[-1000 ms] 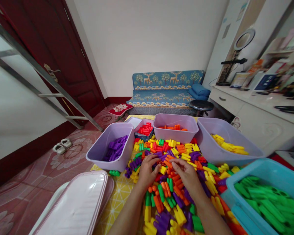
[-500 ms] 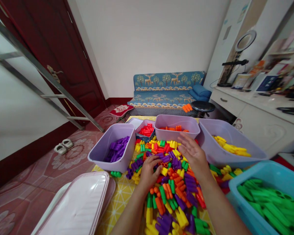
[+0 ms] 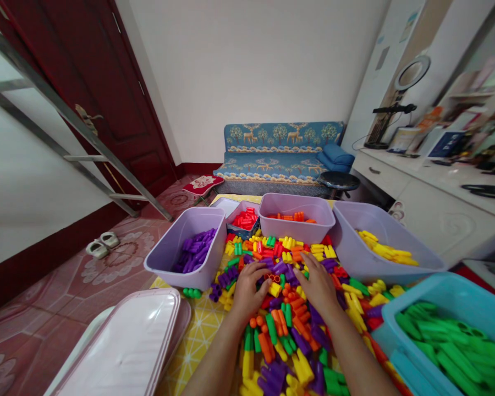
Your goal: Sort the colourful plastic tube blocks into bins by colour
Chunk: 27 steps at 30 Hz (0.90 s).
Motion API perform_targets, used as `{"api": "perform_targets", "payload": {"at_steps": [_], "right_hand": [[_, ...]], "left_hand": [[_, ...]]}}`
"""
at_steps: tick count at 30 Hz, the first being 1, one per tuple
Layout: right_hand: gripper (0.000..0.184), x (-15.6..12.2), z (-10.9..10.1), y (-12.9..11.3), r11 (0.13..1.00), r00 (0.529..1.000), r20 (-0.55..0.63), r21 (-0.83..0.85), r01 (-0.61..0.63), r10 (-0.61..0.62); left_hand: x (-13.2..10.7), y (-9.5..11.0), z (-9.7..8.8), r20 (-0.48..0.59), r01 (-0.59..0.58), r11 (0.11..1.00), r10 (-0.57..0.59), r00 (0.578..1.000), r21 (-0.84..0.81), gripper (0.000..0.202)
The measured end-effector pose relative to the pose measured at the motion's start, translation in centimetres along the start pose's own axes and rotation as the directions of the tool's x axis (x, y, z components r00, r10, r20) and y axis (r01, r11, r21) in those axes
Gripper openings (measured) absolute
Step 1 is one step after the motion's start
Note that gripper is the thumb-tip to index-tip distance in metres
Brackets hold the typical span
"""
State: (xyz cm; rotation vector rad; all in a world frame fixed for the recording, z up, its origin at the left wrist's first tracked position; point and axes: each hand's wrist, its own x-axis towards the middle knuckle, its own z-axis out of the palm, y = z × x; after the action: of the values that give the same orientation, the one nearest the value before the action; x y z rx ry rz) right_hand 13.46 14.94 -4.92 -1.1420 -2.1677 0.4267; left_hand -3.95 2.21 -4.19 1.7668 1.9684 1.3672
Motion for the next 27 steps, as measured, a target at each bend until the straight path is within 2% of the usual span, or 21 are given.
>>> {"api": "perform_targets", "payload": {"at_steps": [3, 5, 7, 9, 11, 13, 14, 16, 18, 19, 21, 23, 27], "right_hand": [[0.042, -0.7, -0.4, -1.5, 0.995, 0.999, 0.036, 0.102, -0.011, 0.008], [0.043, -1.3, -0.8, -2.5, 0.964, 0.997, 0.076, 0.262, -0.037, 0.018], [0.049, -2.0, -1.3, -3.5, 0.875, 0.986, 0.163, 0.471, -0.113, 0.04], [0.054, -2.7, -1.6, -4.5, 0.738, 0.954, 0.298, 0.634, -0.23, 0.042], [0.057, -3.2, -1.8, -5.0, 0.624, 0.917, 0.399, 0.713, -0.32, 0.014], [0.055, -3.3, -2.0, -4.9, 0.592, 0.923, 0.383, 0.74, -0.321, 0.021], [0.052, -3.2, -2.1, -4.5, 0.62, 0.943, 0.33, 0.73, -0.286, 0.047], [0.045, -2.8, -2.6, -3.2, 0.759, 0.978, 0.183, 0.621, -0.195, 0.1], [0.039, -2.3, -3.3, -1.6, 0.915, 0.993, 0.071, 0.386, -0.119, 0.099], [0.037, -2.2, -3.7, -0.9, 0.965, 0.995, 0.049, 0.246, -0.095, 0.085], [0.033, -2.1, -4.4, 0.1, 0.997, 0.995, 0.065, -0.005, -0.072, 0.072], [0.029, -2.2, -4.6, 0.2, 0.986, 0.988, 0.134, -0.159, -0.056, 0.078], [0.026, -2.4, -4.0, -1.4, 0.975, 0.967, 0.254, -0.221, 0.037, 0.021]], "left_hand": [[0.0, 0.0, 0.0, 0.006, -0.002, 1.0, 0.002, 1.0, 0.0, 0.022], [-0.1, -0.1, 0.1, 0.005, -0.006, 1.0, 0.006, 1.0, 0.0, 0.023], [0.0, -0.1, 0.2, 0.004, -0.011, 1.0, 0.011, 1.0, 0.003, 0.027], [0.0, -0.2, 0.2, 0.008, -0.013, 1.0, 0.013, 1.0, 0.013, 0.034], [0.0, -0.3, 0.3, 0.019, -0.013, 1.0, 0.012, 1.0, 0.028, 0.041], [0.0, -0.4, 0.3, 0.029, -0.011, 0.999, 0.01, 1.0, 0.039, 0.047], [0.0, -0.5, 0.3, 0.031, -0.008, 0.999, 0.007, 0.999, 0.042, 0.049], [-0.1, -0.6, 0.3, 0.029, 0.007, 0.999, -0.008, 1.0, 0.05, 0.053], [-0.2, -0.6, 0.3, 0.03, 0.021, 0.998, -0.023, 0.999, 0.063, 0.057], [-0.2, -0.7, 0.4, 0.031, 0.024, 0.997, -0.027, 0.999, 0.068, 0.057], [-0.2, -0.7, 0.4, 0.033, 0.023, 0.997, -0.025, 0.999, 0.073, 0.057], [-0.2, -0.8, 0.5, 0.03, 0.016, 0.997, -0.018, 0.999, 0.072, 0.054], [-0.1, -0.7, 0.4, 0.026, 0.007, 0.998, -0.008, 1.0, 0.069, 0.051]]}}
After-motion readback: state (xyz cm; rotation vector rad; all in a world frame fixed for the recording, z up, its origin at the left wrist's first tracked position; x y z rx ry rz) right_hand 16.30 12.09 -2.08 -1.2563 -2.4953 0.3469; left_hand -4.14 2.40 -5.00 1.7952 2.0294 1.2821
